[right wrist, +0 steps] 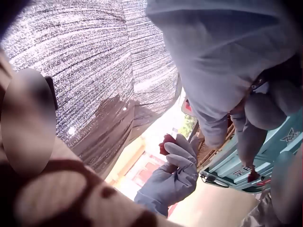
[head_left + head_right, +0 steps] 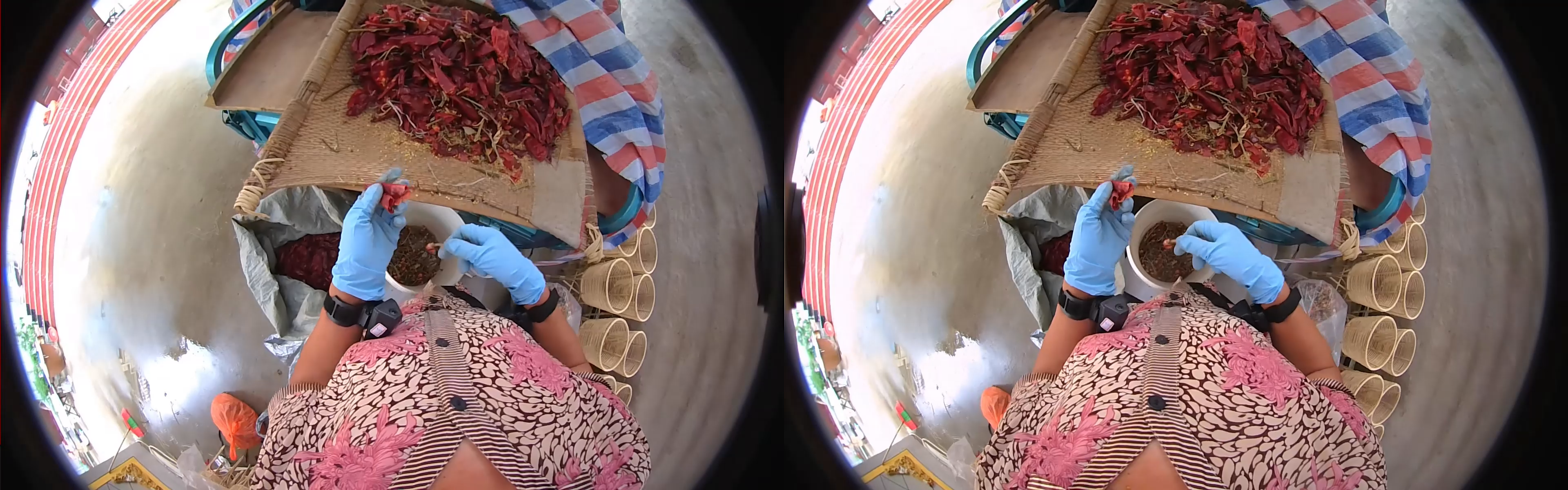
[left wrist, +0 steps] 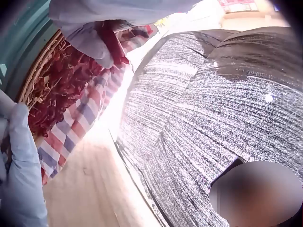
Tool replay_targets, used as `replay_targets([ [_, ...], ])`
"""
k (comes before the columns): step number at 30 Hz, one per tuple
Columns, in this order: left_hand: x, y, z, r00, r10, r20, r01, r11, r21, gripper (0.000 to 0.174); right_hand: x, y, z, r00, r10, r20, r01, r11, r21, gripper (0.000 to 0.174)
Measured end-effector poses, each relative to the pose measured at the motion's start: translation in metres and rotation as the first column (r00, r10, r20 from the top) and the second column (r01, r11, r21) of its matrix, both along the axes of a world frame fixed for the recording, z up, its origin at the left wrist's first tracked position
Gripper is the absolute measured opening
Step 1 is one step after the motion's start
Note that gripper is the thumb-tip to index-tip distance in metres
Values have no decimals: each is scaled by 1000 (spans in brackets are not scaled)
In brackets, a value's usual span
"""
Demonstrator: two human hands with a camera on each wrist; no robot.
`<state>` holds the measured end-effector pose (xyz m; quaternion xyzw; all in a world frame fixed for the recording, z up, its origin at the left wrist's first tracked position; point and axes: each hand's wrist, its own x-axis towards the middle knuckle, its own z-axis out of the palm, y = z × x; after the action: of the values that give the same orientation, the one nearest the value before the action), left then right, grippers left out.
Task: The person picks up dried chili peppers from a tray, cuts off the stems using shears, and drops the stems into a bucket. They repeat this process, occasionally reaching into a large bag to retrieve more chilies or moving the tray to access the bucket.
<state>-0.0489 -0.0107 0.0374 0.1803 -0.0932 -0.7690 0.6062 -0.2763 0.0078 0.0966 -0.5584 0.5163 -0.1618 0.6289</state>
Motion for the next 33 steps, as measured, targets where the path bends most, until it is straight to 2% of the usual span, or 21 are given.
replay_targets([
  [2, 6, 6, -5, 993, 72, 91, -78, 995, 63, 40, 3, 4, -13, 997, -65, -48, 60, 994, -91, 21],
  [3, 14, 10, -13, 987, 126, 98, -131, 990, 46, 32, -1, 3, -11, 997, -68, -22, 67, 997, -26, 22],
  [6, 46, 22, -51, 931, 269, 245, -268, 963, -37, 25, -14, 6, -1, 978, -144, -152, 79, 926, -369, 23],
  [7, 57, 27, -63, 928, 271, 257, -280, 960, -3, 25, -19, 5, 8, 970, -166, -179, 92, 928, -362, 21],
  [8, 69, 32, -71, 924, 272, 268, -291, 956, 32, 24, -26, 1, 12, 974, -193, -122, 140, 927, -348, 20],
  [9, 77, 38, -76, 938, 289, 190, -316, 940, 130, 25, -34, -4, 16, 974, -218, -65, 186, 925, -331, 20],
  [10, 90, 42, -98, 916, 319, 245, -352, 930, 106, 26, -38, -9, 20, 970, -241, -7, 227, 923, -311, 20],
  [11, 96, 48, -108, 882, 355, 308, -425, 882, 201, 27, -37, -17, 30, 971, -241, -8, 223, 909, -353, 22],
  [12, 101, 52, -116, 845, 383, 373, -498, 817, 289, 30, -30, -25, 43, 950, -311, 6, 296, 899, -323, 24],
  [14, 111, 56, -136, 840, 360, 405, -533, 684, 499, 44, -24, -51, 57, 922, -345, -176, 225, 848, -480, 27],
  [15, 110, 61, -129, 840, 288, 460, -526, 641, 559, 50, -26, -75, 43, 879, -386, -280, 134, 763, -632, 27],
  [16, 110, 67, -132, 859, 274, 433, -485, 707, 515, 48, -28, -100, 30, 818, -442, -369, 19, 661, -750, 28],
  [18, 110, 77, -138, 893, 238, 382, -396, 820, 413, 45, -9, -136, 34, 699, -510, -501, -25, 683, -730, 30],
  [19, 105, 79, -138, 903, 167, 396, -318, 880, 352, 47, -10, -162, 17, 629, -518, -580, -182, 627, -757, 29],
  [22, 88, 82, -124, 937, 69, 342, -196, 915, 352, 42, 0, -209, -14, 468, -500, -728, -354, 649, -673, 27],
  [25, 76, 86, -126, 963, 50, 266, -147, 921, 361, 44, 4, -222, -31, 417, -542, -729, -414, 601, -684, 27],
  [28, 73, 88, -119, 966, 52, 252, -143, 923, 358, 42, -3, -205, -14, 475, -578, -663, -342, 573, -745, 28],
  [29, 73, 88, -116, 957, 53, 286, -154, 926, 344, 42, -12, -201, -16, 576, -650, -495, -275, 416, -867, 29],
  [30, 74, 86, -109, 946, 53, 320, -163, 931, 326, 41, -9, -191, 1, 594, -658, -462, -115, 499, -859, 32],
  [32, 71, 78, -94, 908, 28, 418, -161, 945, 286, 40, -30, -196, -9, 651, -665, -366, -86, 415, -906, 37],
  [33, 68, 74, -79, 875, 0, 484, -149, 952, 269, 40, -34, -192, -13, 717, -650, -252, 98, 452, -886, 35],
])
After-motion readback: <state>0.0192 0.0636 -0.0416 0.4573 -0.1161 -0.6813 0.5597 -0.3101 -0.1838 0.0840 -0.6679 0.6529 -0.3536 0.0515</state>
